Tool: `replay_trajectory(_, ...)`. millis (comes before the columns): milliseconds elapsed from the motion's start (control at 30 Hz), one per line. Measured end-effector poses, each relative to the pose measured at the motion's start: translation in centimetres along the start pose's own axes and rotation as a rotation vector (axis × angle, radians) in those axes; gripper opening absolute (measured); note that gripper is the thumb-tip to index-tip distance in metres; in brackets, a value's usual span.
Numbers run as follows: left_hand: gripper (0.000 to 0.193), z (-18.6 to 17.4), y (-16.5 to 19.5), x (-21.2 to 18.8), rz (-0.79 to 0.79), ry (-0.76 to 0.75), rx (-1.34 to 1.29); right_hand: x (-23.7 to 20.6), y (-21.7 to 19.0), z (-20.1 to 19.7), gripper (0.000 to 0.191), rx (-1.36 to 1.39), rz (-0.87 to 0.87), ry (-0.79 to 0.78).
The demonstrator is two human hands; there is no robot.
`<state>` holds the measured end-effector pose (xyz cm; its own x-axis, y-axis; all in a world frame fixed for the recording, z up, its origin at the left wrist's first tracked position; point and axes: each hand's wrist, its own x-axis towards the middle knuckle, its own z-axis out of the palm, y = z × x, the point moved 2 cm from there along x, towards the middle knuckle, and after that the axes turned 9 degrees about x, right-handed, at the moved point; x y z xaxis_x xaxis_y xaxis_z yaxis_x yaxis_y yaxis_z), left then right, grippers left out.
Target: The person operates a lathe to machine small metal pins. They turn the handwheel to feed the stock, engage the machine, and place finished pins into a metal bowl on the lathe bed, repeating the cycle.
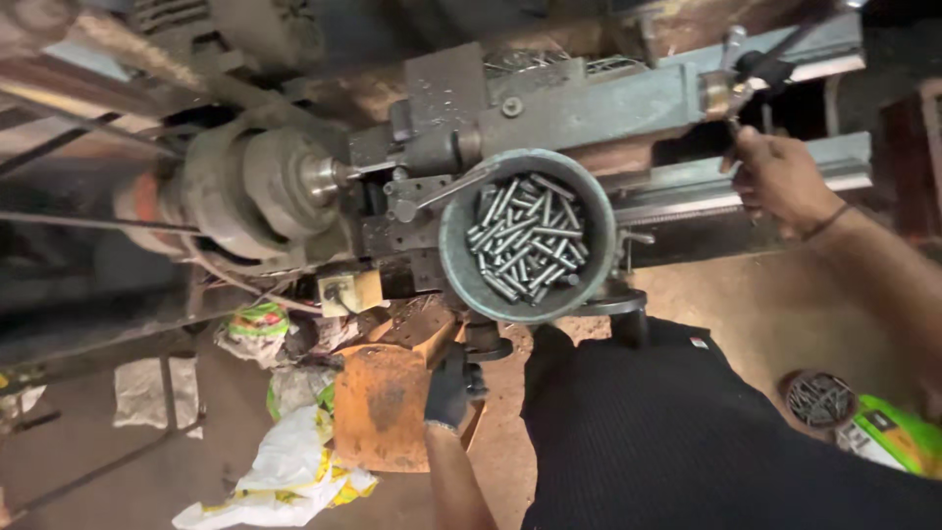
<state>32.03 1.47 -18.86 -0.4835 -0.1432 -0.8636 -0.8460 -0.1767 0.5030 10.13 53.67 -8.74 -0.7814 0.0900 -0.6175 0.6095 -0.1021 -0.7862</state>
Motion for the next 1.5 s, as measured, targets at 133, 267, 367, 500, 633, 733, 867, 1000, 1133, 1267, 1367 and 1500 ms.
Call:
replay_trajectory(133,0.024,3.4,-1.1,-1.2,0.511,0.073,0.793,-0.3,-0.4,0.2,0.051,-0.057,-0.026,-0.012)
replay_trajectory(267,0.026,6.8,-1.5,-2.2,0.255,0.041,0.307,-0.1,0.1,0.3,0.049,0.054,-0.048,-0.041)
replay_trajectory(367,0.034,5.5,1.5,-3.3,0.405,0.106,0.319,0.1,0.4,0.0,0.049,0.087,-0.041,-0.05)
replay_trajectory(500,0.06,2.5,4.9,-5.0,0.41,-0.108,0.117,0.2,0.7,-0.2,0.05,0.053,-0.044,-0.052)
replay_trajectory(633,0.061,3.7,5.1,-5.9,0.348,0.115,0.313,0.2,0.7,-0.5,0.05,0.011,-0.076,-0.053)
replay_trajectory(733,0.067,6.8,5.6,-7.5,0.632,0.31,0.502,0.3,0.7,-0.6,0.052,-0.077,-0.133,-0.067)
replay_trajectory(867,0.085,9.9,6.4,-10.3,0.28,0.726,0.877,0.6,1.4,-0.6,0.048,-0.055,-0.103,-0.063)
replay_trajectory(1000,0.093,11.3,6.4,-11.2,0.441,0.868,0.903,0.6,1.9,-0.6,0.037,-0.103,-0.108,-0.034)
replay_trajectory(1133,0.082,8.8,2.6,-7.5,0.43,0.857,0.919,0.5,2.0,-0.6,0.037,-0.139,-0.091,-0.019)
replay_trajectory(1267,0.025,5.9,-0.2,-1.8,0.766,1.072,0.877,0.5,2.1,-0.6,0.043,-0.128,-0.11,0.001)
replay_trajectory(1367,0.027,7.8,-1.3,0.4,0.793,0.964,0.731,0.6,2.8,-0.9,0.045,-0.213,-0.237,0.039)
replay_trajectory(1500,0.031,10.9,-3.4,-1.0,0.875,0.711,0.66,1.9,3.9,-1.0,0.046,-0.486,-0.409,0.141)
